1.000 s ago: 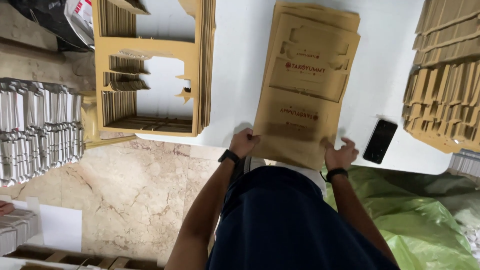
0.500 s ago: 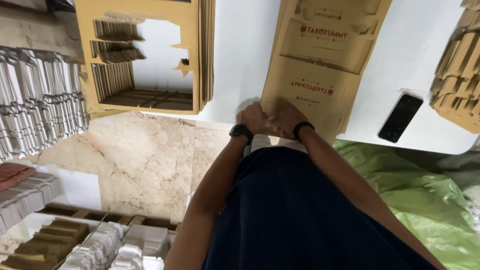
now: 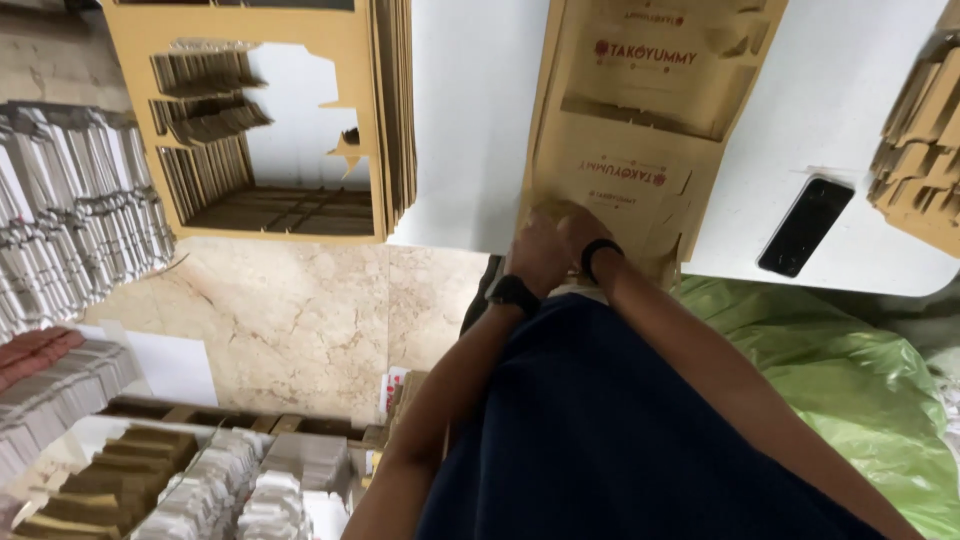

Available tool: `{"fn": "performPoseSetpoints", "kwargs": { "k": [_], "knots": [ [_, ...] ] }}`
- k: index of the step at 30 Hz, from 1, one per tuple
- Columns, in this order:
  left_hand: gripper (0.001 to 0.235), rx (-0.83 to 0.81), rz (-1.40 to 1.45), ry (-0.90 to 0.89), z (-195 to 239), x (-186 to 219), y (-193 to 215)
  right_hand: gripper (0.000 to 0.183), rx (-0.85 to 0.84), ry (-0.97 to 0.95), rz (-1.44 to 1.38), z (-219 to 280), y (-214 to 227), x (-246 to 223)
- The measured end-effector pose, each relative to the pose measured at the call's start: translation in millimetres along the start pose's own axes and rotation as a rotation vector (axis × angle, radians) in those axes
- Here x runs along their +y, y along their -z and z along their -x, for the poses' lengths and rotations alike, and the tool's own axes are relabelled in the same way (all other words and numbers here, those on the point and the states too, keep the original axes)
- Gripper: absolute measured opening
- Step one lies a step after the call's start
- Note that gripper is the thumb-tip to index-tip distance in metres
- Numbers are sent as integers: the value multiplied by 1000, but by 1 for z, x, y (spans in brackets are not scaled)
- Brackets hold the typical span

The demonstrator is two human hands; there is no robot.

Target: Folding and assembling cardboard box components and inserts at a workstation.

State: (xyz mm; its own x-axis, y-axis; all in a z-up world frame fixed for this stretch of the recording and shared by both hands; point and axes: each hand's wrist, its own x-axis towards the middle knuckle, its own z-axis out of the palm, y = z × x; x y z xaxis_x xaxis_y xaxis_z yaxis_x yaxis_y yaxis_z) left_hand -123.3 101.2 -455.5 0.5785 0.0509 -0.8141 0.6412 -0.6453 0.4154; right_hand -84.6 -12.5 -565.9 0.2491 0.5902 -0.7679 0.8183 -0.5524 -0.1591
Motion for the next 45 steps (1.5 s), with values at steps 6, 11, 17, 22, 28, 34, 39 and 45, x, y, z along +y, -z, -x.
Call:
{"fn": "performPoseSetpoints", "kwargs": {
  "k": [6,11,17,22,28,34,39,45],
  "knots": [
    [59,-14,293,139,33,-27,33,24,-69,221,501,43,58,-7],
    [37,139,1526,81,47,-52,-33,53,-31,-408,-1032,97,139,-18],
    [25,422,2027,77,44,-17,-91,29,16,-405,-1188,109,151,-19],
    [36,526,1977,93,46,-6,-88,31,2,-278,-1256,110,92,13],
    [38,608,1939,19,30,-8,-107,40,-104,-298,-1029,155,96,28],
    [38,640,1818,10,15,-5,-138,37,-84,-350,-973,162,107,28],
    [34,671,1663,104,22,9,-151,37,-76,-322,-974,163,105,34],
    [34,653,1718,123,19,3,-138,38,-48,-286,-1006,160,97,43]
  ]
}}
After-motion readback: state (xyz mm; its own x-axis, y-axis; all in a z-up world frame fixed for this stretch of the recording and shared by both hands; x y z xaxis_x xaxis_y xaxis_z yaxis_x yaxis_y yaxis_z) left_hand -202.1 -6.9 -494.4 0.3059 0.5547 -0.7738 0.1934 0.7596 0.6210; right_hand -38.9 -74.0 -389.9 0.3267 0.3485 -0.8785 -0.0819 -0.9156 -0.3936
